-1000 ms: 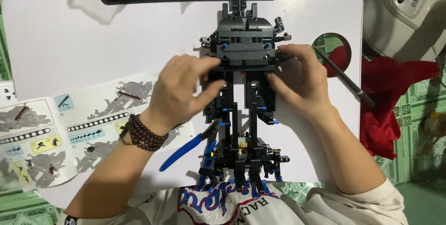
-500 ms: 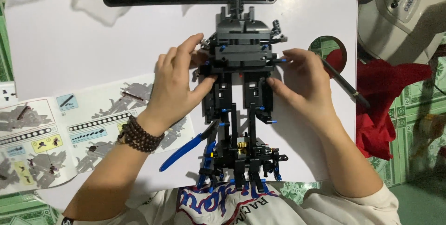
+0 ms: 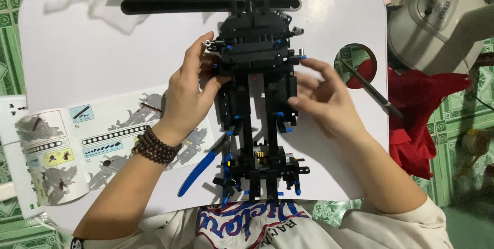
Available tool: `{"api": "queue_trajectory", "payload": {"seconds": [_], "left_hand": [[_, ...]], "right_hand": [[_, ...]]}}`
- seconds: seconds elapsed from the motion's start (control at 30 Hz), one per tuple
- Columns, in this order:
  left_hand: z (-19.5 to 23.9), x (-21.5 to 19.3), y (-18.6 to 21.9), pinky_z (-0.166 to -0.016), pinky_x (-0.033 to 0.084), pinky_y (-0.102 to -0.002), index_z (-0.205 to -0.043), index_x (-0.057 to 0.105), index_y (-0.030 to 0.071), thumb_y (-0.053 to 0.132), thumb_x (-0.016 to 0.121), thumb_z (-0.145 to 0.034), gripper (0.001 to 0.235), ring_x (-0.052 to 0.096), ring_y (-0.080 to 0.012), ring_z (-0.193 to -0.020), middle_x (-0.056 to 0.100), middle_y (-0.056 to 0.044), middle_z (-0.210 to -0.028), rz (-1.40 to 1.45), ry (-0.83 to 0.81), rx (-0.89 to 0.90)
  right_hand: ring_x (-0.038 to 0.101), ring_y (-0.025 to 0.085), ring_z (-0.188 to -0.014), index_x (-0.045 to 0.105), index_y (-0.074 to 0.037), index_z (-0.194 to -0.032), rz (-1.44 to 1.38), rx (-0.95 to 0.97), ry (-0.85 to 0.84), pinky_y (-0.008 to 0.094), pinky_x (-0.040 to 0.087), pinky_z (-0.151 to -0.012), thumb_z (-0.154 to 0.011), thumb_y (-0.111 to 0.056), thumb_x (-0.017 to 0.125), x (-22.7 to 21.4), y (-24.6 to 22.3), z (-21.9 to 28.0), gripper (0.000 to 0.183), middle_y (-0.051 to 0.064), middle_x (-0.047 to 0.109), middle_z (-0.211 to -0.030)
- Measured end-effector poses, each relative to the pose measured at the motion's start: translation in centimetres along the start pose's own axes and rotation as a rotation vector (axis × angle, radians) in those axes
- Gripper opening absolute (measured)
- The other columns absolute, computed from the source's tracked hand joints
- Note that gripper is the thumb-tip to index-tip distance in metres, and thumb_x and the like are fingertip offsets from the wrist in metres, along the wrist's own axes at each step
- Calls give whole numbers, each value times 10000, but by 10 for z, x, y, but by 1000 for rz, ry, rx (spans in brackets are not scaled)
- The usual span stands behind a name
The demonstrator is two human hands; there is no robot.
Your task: The person assembles a complex Technic model using black and gray pieces, following an instruction booklet. They attach and adjust components on the model's frame, then open a sealed bag of additional parts to continue the build.
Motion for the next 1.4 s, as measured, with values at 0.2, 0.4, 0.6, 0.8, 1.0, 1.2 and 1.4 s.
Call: {"api": "queue_trajectory", "payload": {"seconds": [0.2,0.4,0.6,0.8,1.0,1.2,1.4], "left_hand": [[1,0,2,-761,551,-354,-1412,297,32,-23,672,-873,659,657,-288,-871,631,-176,-971,53,7,8],[0,-5,-1,-829,543,-360,-1355,364,34,157,595,-936,493,629,-253,-959,616,-164,-1030,280,18,-14],[-1,-3,5,-945,449,-382,-1364,388,30,48,399,-854,510,509,-291,-1104,516,-167,-1210,128,69,177],[7,12,-7,-1092,254,-424,-1405,402,253,-190,462,-761,784,230,-329,-1272,241,-107,-1408,-372,181,488],[3,6,1,-1066,225,-421,-1334,516,191,-98,456,-915,512,233,-310,-1280,292,-82,-1392,-420,226,456],[1,0,23,-1045,233,-428,-1266,569,192,-42,524,-930,412,268,-315,-1275,327,-77,-1367,-407,228,451],[1,-1,24,-1036,242,-426,-1228,590,188,7,558,-929,351,289,-315,-1271,343,-70,-1351,-388,231,437]], "right_hand": [[661,271,-860,337,-27,-1356,31,36,-126,359,601,-696,-701,104,641,29,-9,3,734,198,594,-1090],[680,300,-771,409,-9,-1301,-41,65,-89,406,601,-613,-747,-11,632,0,-10,-7,597,204,632,-974],[689,328,-700,439,19,-1268,-134,89,-102,426,610,-561,-704,-110,674,15,-25,6,625,252,634,-913],[693,331,-691,415,67,-1264,-67,105,-120,365,611,-548,-687,-202,674,31,-40,17,688,267,631,-870],[694,331,-693,404,91,-1255,-133,112,-155,364,617,-541,-677,-162,681,33,-37,18,689,275,622,-869],[696,335,-711,394,100,-1239,-180,110,-156,337,616,-559,-683,-170,662,45,-39,23,674,281,609,-895],[689,363,-726,370,102,-1245,-237,101,-191,368,609,-572,-696,-143,674,49,-42,23,673,303,596,-904]]}}
Point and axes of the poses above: each hand's wrist, its own z-axis away from the middle knuckle, its own x-axis out of the palm, y = z × x, the point moved 3 cm from there along -z, towards the middle knuckle
